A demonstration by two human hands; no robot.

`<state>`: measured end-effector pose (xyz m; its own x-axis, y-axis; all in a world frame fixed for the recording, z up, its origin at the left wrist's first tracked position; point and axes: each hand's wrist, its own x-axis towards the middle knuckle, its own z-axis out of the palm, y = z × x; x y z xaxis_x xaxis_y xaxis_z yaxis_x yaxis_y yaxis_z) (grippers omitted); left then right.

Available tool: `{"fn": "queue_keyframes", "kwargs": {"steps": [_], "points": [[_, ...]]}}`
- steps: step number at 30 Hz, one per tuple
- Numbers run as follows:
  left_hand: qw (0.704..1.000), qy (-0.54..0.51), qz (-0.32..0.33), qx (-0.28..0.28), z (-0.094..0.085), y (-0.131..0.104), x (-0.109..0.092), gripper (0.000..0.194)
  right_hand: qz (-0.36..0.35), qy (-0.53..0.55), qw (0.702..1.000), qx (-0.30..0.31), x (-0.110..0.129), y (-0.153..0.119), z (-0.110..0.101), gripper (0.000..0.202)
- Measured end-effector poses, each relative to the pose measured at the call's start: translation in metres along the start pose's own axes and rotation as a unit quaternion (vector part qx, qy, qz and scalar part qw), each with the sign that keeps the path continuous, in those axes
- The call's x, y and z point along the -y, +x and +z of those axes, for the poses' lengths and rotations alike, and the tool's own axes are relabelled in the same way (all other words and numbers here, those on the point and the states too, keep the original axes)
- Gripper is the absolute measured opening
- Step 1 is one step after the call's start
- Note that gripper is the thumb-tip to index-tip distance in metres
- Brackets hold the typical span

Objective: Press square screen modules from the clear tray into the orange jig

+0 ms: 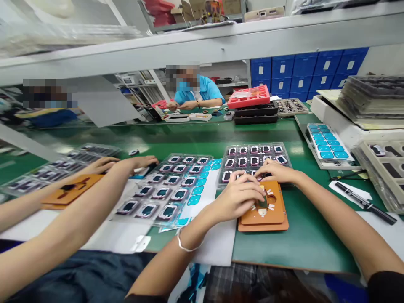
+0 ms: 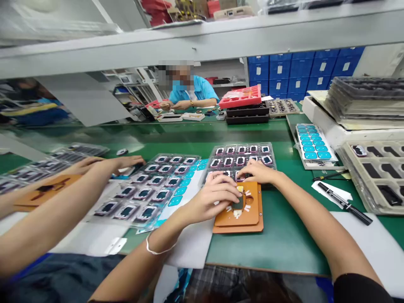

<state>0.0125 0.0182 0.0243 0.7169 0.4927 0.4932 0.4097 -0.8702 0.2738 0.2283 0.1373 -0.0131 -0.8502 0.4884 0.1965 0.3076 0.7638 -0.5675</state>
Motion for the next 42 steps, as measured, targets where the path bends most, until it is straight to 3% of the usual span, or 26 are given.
{"fn": "queue_keyframes", "kwargs": {"steps": [3, 7, 10, 12, 16, 20, 23, 27, 33, 37, 42], "points": [[1.0, 0.005, 0.017, 0.002, 0.013, -0.011, 0.013, 0.027, -0.006, 0.035, 0.999, -0.032, -0.003, 0.004, 0.006, 0.018], [0.998, 0.034, 0.046, -0.011, 0.02, -0.024, 0.02, 0.035, 0.011, 0.104, 0.987, -0.125, -0.003, 0.004, 0.009, 0.026], [0.997, 0.049, 0.055, -0.023, 0.022, -0.025, 0.018, 0.035, 0.023, 0.186, 0.957, -0.223, 0.013, 0.001, 0.002, 0.036], [0.996, 0.057, 0.059, -0.035, 0.023, -0.023, 0.016, 0.035, 0.019, 0.235, 0.937, -0.257, 0.033, -0.001, -0.006, 0.037], [0.997, 0.046, 0.056, -0.023, 0.02, -0.023, 0.015, 0.035, 0.0, 0.21, 0.953, -0.216, 0.074, -0.009, -0.013, 0.02], [0.999, 0.004, 0.048, 0.011, 0.016, -0.025, 0.017, 0.037, 0.025, 0.162, 0.969, -0.187, 0.094, -0.033, 0.001, 0.019], [0.998, -0.004, 0.055, 0.001, 0.017, -0.025, 0.018, 0.038, 0.054, 0.105, 0.97, -0.211, 0.097, -0.056, 0.014, 0.02], [0.998, 0.01, 0.055, -0.013, 0.016, -0.025, 0.015, 0.036, 0.034, 0.011, 0.966, -0.258, 0.095, -0.075, 0.021, 0.014], [0.999, -0.017, 0.029, 0.013, 0.009, -0.021, 0.003, 0.027, 0.008, -0.016, 0.968, -0.249, 0.093, -0.079, 0.019, 0.013], [0.999, -0.017, 0.029, 0.014, 0.009, -0.02, 0.001, 0.024, -0.001, -0.111, 0.959, -0.261, 0.092, -0.083, 0.019, 0.013], [1.0, -0.008, 0.028, 0.0, 0.009, -0.019, 0.002, 0.023, -0.004, -0.141, 0.961, -0.238, 0.091, -0.085, 0.018, 0.025]]}}
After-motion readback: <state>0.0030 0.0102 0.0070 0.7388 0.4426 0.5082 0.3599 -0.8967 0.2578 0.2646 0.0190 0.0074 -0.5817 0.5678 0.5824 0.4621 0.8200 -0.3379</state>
